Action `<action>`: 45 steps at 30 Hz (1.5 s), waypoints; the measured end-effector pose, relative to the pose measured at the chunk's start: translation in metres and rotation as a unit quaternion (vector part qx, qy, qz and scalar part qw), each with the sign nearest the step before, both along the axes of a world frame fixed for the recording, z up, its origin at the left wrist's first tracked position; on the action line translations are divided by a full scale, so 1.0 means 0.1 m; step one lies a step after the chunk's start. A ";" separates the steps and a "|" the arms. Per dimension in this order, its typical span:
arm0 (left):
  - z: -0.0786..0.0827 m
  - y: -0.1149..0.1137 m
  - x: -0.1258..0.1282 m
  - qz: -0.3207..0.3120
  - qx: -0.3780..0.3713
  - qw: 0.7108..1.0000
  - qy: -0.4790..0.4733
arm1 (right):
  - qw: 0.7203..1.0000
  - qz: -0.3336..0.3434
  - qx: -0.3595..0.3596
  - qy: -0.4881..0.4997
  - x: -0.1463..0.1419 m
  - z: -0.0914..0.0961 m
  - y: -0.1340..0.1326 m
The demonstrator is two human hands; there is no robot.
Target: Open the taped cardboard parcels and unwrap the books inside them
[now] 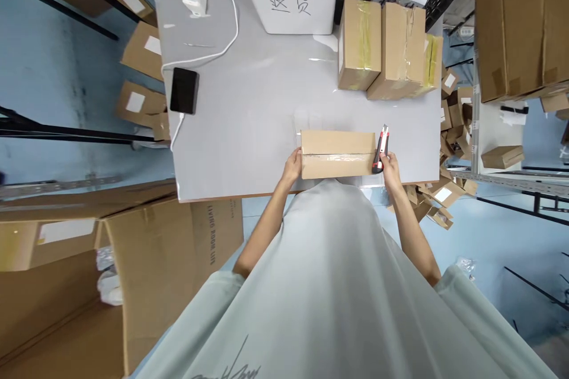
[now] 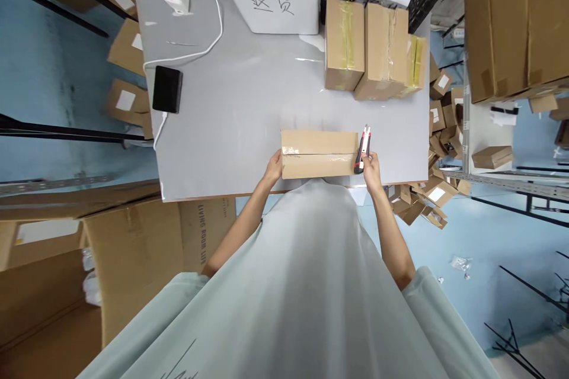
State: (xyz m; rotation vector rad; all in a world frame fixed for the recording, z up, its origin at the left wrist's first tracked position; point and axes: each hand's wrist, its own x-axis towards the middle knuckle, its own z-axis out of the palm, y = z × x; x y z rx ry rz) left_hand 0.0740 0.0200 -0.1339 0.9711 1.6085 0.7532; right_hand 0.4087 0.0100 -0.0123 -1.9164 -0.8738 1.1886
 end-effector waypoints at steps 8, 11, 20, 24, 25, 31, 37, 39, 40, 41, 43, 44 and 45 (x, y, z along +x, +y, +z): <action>0.58 -0.23 -0.49 -0.040 0.096 0.995 0.002 | 0.986 0.115 0.098 -0.066 -0.26 0.42 0.08; 0.81 -0.27 -0.53 -0.079 0.141 0.987 0.003 | 0.949 0.255 0.089 -0.160 -0.50 0.65 0.16; 0.75 -0.10 -0.44 -0.155 0.166 0.974 0.017 | 0.699 0.612 0.024 -0.371 -1.27 1.04 0.49; 0.67 -0.12 -0.44 -0.164 0.151 0.975 -0.016 | 0.640 0.646 0.000 -0.416 -1.41 1.11 0.58; 0.66 -0.13 -0.44 -0.165 0.149 0.975 -0.026 | 0.632 0.650 -0.005 -0.422 -1.44 1.12 0.60; 0.64 -0.13 -0.45 -0.166 0.147 0.974 -0.051 | 0.609 0.664 -0.027 -0.433 -1.50 1.13 0.65; 0.66 -0.12 -0.46 -0.172 0.152 0.972 -0.053 | 0.592 0.679 -0.029 -0.433 -1.55 1.17 0.71; 0.67 -0.12 -0.47 -0.172 0.148 0.973 -0.053 | 0.587 0.684 -0.034 -0.432 -1.57 1.17 0.73; 0.67 -0.13 -0.47 -0.171 0.145 0.973 -0.053 | 0.585 0.686 -0.036 -0.431 -1.58 1.18 0.73; 0.67 -0.13 -0.47 -0.170 0.142 0.974 -0.053 | 0.583 0.688 -0.039 -0.430 -1.59 1.18 0.74; 0.67 -0.14 -0.46 -0.169 0.138 0.975 -0.052 | 0.582 0.690 -0.046 -0.428 -1.61 1.19 0.75; 0.67 -0.14 -0.46 -0.169 0.135 0.975 -0.051 | 0.582 0.691 -0.050 -0.426 -1.63 1.20 0.75; 0.67 -0.15 -0.46 -0.167 0.131 0.976 -0.050 | 0.583 0.691 -0.055 -0.424 -1.65 1.21 0.76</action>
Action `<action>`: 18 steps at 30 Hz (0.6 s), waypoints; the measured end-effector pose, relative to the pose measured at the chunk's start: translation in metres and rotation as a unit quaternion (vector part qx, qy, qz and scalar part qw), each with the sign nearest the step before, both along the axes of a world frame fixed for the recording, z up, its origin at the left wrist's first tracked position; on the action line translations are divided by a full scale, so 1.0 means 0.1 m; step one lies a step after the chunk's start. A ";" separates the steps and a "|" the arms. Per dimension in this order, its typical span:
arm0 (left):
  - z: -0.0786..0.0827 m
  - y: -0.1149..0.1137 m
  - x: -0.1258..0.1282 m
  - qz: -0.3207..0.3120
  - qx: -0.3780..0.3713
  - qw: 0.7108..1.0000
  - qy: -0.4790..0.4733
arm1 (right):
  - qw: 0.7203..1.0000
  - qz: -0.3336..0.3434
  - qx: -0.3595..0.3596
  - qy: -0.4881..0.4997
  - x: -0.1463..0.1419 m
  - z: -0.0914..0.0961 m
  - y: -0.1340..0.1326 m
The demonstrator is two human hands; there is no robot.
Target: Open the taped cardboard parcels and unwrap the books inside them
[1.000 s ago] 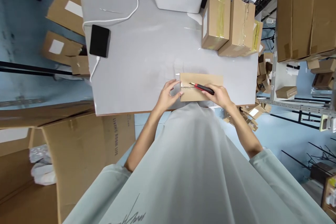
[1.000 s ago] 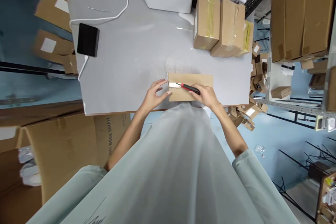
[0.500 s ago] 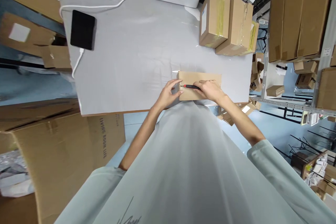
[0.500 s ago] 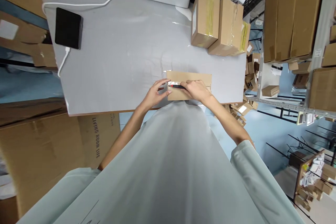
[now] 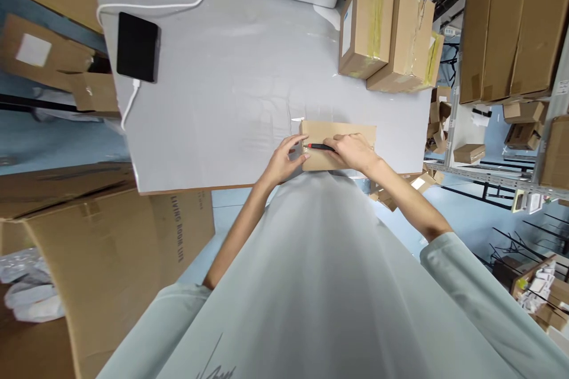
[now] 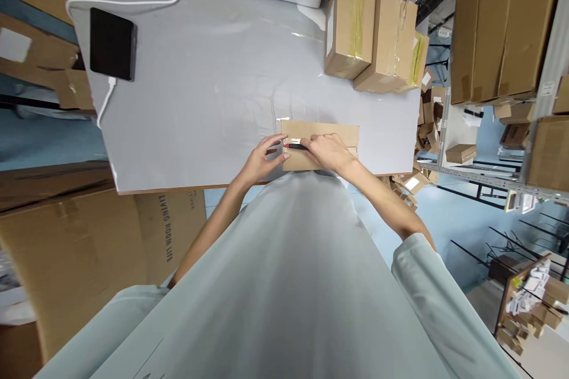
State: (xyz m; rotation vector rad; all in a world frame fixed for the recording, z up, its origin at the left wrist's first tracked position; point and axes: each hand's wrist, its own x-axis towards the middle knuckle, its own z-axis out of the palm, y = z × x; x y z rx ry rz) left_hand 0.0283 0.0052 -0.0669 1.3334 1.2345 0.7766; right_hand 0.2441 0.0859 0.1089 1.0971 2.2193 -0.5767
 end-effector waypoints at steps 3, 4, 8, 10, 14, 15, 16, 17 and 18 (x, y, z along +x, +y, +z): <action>0.00 -0.02 0.01 0.009 -0.019 1.000 -0.001 | 1.000 -0.008 -0.013 -0.005 -0.06 0.04 0.00; 0.00 -0.03 0.01 0.012 -0.025 1.000 -0.001 | 1.000 -0.010 -0.017 -0.005 -0.08 0.05 0.00; 0.01 -0.05 0.01 0.014 -0.038 0.999 0.003 | 0.999 -0.015 -0.028 -0.003 -0.13 0.05 0.00; 0.02 -0.06 0.02 0.015 -0.042 0.999 0.010 | 0.999 -0.012 -0.032 0.004 -0.14 0.03 0.00; 0.05 -0.09 0.01 0.019 -0.052 0.998 0.031 | 0.999 -0.006 -0.043 0.011 -0.11 0.01 0.00; 0.05 -0.09 0.01 0.021 -0.055 0.998 0.034 | 0.999 -0.006 -0.046 0.011 -0.09 0.01 0.00; 0.06 -0.09 0.00 0.023 -0.057 0.997 0.036 | 0.999 -0.008 -0.046 0.012 -0.06 0.00 0.00; 0.07 -0.09 0.00 0.025 -0.060 0.997 0.038 | 0.999 -0.009 -0.044 0.012 -0.01 0.00 0.00; 0.07 -0.09 0.00 0.027 -0.063 0.997 0.039 | 0.999 -0.011 -0.040 0.011 0.05 -0.01 0.00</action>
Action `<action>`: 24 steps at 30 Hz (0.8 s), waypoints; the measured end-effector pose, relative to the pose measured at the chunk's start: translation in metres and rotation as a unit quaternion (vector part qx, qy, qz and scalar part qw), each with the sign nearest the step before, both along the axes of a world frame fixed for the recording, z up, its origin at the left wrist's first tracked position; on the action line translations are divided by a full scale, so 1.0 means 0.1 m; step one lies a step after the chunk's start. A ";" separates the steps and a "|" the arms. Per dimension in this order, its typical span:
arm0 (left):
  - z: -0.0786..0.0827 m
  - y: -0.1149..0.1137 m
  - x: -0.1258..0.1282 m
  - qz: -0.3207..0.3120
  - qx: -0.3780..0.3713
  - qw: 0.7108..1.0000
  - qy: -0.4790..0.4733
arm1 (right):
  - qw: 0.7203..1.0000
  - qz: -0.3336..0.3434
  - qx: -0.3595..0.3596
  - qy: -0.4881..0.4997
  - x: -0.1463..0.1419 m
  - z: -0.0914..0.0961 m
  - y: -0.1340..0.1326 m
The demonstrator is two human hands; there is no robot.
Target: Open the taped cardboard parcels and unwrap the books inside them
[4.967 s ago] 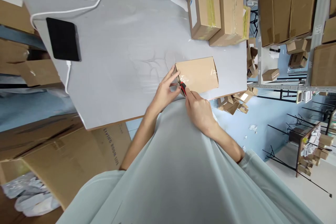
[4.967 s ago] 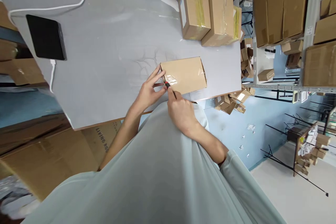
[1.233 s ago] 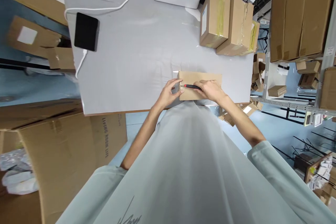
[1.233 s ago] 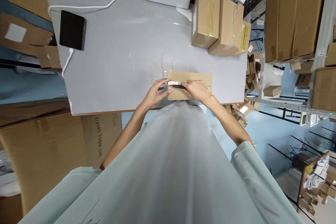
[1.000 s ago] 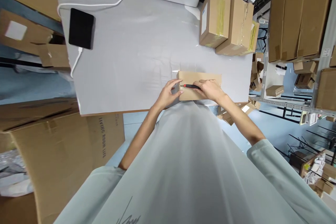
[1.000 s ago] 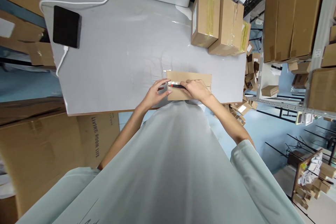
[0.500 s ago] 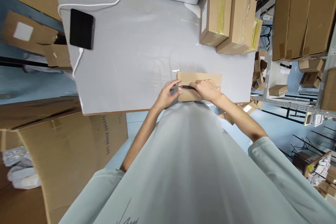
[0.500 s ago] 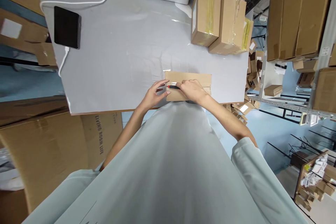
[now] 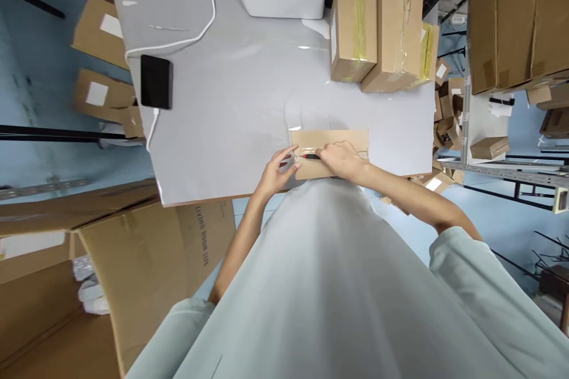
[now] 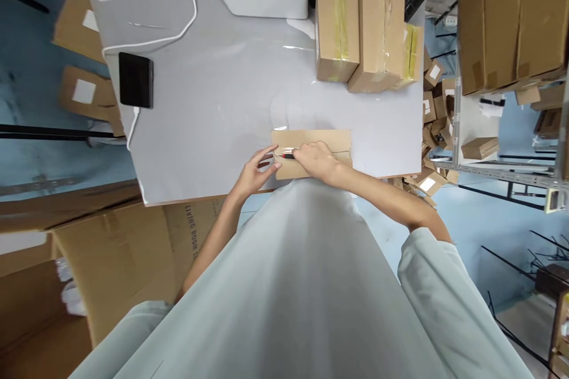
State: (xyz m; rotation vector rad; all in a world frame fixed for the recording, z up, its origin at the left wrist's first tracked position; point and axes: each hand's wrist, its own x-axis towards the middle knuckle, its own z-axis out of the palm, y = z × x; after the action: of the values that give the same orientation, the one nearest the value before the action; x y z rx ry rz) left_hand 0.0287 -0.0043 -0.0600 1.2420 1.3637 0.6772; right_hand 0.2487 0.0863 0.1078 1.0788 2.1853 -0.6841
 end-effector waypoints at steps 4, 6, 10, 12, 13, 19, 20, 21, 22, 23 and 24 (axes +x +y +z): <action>0.01 0.01 0.02 0.009 -0.013 1.000 0.006 | 1.000 -0.016 0.018 -0.012 0.32 -0.03 0.01; 0.01 0.02 0.03 0.014 -0.018 1.000 0.009 | 0.999 -0.027 0.020 -0.021 0.52 -0.03 0.01; 0.04 0.03 0.06 0.014 -0.034 0.999 0.017 | 0.997 -0.055 0.028 -0.038 0.99 0.03 0.00; 0.06 0.03 0.08 0.018 -0.040 0.999 0.025 | 0.995 -0.078 0.037 -0.055 1.25 0.06 -0.01; 0.07 0.03 0.09 0.020 -0.042 0.998 0.031 | 0.992 -0.094 0.042 -0.066 1.38 0.07 -0.02; 0.11 0.06 0.13 0.029 -0.041 0.997 0.062 | 0.981 -0.170 0.070 -0.065 2.03 -0.01 -0.12; 0.12 0.06 0.13 0.028 -0.041 0.997 0.067 | 0.979 -0.177 0.081 -0.065 2.12 -0.03 -0.14; 0.13 0.06 0.14 0.026 -0.040 0.996 0.073 | 0.975 -0.189 0.095 -0.065 2.22 -0.07 -0.15; 0.15 0.06 0.14 0.025 -0.039 0.996 0.079 | 0.970 -0.209 0.109 -0.060 2.32 -0.11 -0.17; 0.16 0.06 0.15 0.024 -0.037 0.995 0.085 | 0.963 -0.239 0.120 -0.044 2.43 -0.17 -0.19; 0.18 0.06 0.16 0.024 -0.034 0.995 0.092 | 0.953 -0.277 0.124 -0.016 2.53 -0.24 -0.20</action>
State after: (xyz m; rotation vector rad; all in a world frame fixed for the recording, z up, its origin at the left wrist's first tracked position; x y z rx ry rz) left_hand 0.0447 0.0013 -0.0419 1.2440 1.5597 0.5569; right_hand 0.5013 0.0660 0.0834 1.8575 1.9784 -0.6224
